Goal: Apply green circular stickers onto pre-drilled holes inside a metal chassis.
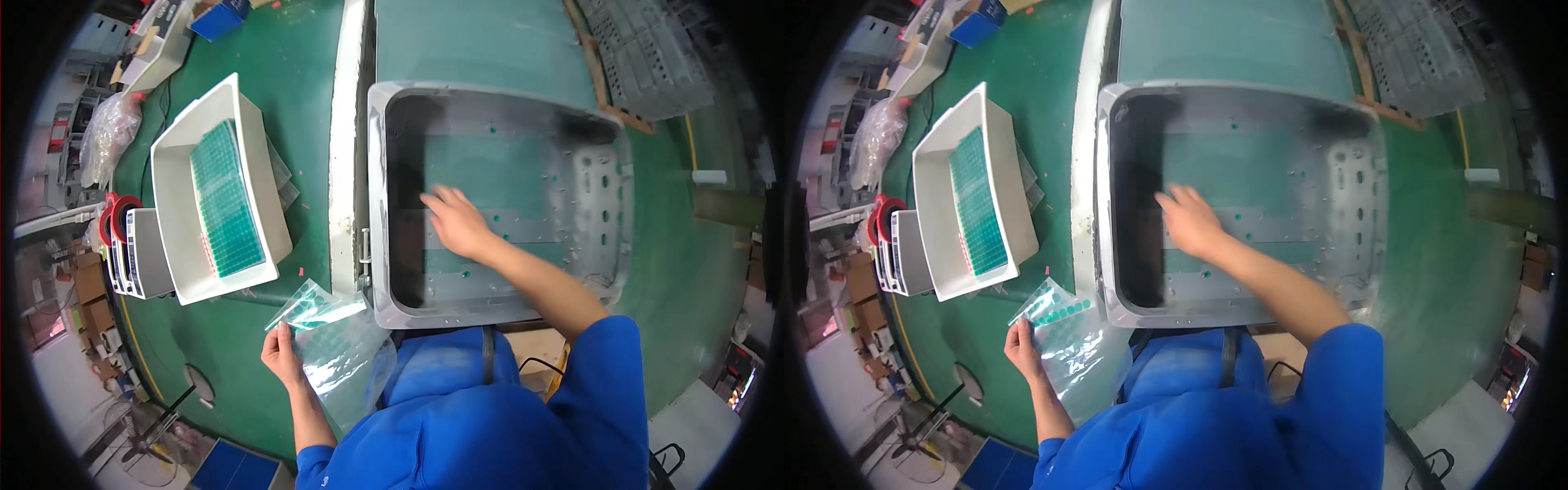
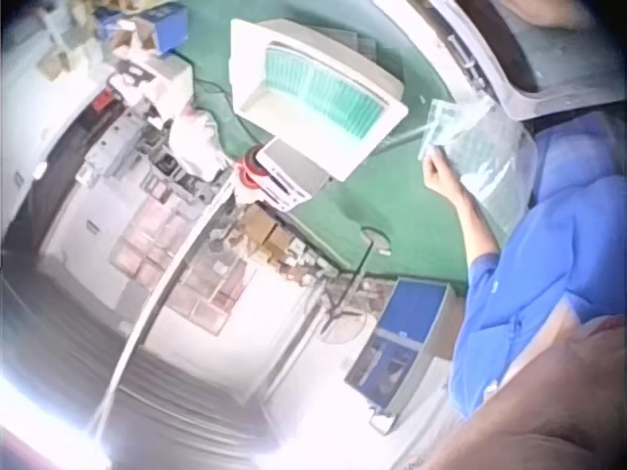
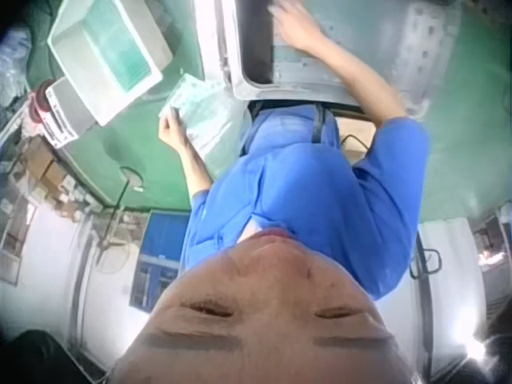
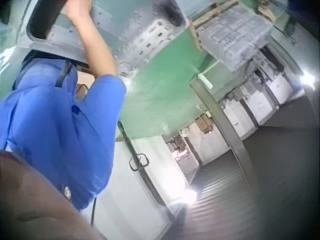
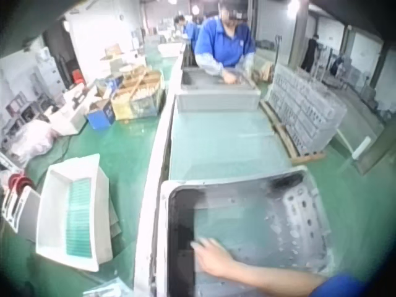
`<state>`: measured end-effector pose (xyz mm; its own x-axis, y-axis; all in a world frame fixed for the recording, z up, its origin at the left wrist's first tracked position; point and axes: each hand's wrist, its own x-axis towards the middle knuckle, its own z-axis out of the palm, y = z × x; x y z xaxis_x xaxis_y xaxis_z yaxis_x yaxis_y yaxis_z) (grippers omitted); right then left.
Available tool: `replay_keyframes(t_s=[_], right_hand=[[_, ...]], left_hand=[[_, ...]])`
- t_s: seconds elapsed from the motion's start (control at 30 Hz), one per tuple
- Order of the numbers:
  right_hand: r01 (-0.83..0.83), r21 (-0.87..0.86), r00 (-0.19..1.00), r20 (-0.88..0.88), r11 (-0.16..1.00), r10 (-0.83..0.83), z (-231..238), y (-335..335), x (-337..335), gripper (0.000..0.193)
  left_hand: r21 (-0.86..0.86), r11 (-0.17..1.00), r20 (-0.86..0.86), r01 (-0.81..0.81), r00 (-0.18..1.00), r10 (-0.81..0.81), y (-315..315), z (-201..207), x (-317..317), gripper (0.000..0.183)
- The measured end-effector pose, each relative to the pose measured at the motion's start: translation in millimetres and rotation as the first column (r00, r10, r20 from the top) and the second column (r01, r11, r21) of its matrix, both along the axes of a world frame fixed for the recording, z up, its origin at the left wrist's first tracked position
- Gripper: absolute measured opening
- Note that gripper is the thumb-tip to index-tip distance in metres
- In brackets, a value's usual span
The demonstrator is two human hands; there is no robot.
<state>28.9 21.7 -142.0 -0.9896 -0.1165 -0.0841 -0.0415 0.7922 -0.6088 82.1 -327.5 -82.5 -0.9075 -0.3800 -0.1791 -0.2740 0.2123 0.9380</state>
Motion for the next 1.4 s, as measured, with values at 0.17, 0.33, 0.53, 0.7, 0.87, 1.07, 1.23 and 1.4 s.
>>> replay_keyframes(t_s=[0.17,0.33,0.53,0.7,0.87,1.07,1.23,1.4], right_hand=[[-0.155,-0.011,0.912,0.382,0.988,0.148,106,35,111,0.044],[0.093,0.182,0.989,0.093,0.979,-0.111,110,24,174,0.033],[0.137,-0.028,0.989,-0.044,0.990,-0.138,242,38,143,0.035],[-0.021,0.002,0.991,0.129,1.000,0.021,307,127,-4,0.027],[0.291,-0.424,0.878,-0.237,0.858,-0.416,274,353,19,0.049],[0.490,-0.789,0.872,0.437,0.370,-0.221,65,371,9,0.061],[0.640,-0.706,0.766,0.613,0.302,-0.191,27,368,0,0.062],[0.715,-0.656,0.695,0.706,0.240,-0.139,6,356,13,0.063]], left_hand=[[0.074,0.997,-0.134,0.003,0.991,0.008,-35,3,30,0.016],[0.224,0.959,-0.224,0.175,0.967,-0.124,-10,17,11,0.013],[0.243,0.936,-0.452,0.256,0.883,-0.124,-30,45,19,0.019],[0.489,0.772,-0.527,0.405,0.843,-0.109,77,57,-58,0.017],[0.900,0.436,-0.115,0.022,0.975,0.189,178,92,-122,0.017],[0.771,0.636,0.046,0.006,0.997,-0.065,210,120,-199,0.019],[0.787,0.611,0.026,0.085,0.985,-0.169,217,91,-227,0.027],[0.814,0.580,0.074,-0.011,0.994,-0.085,202,-3,-224,0.029]])
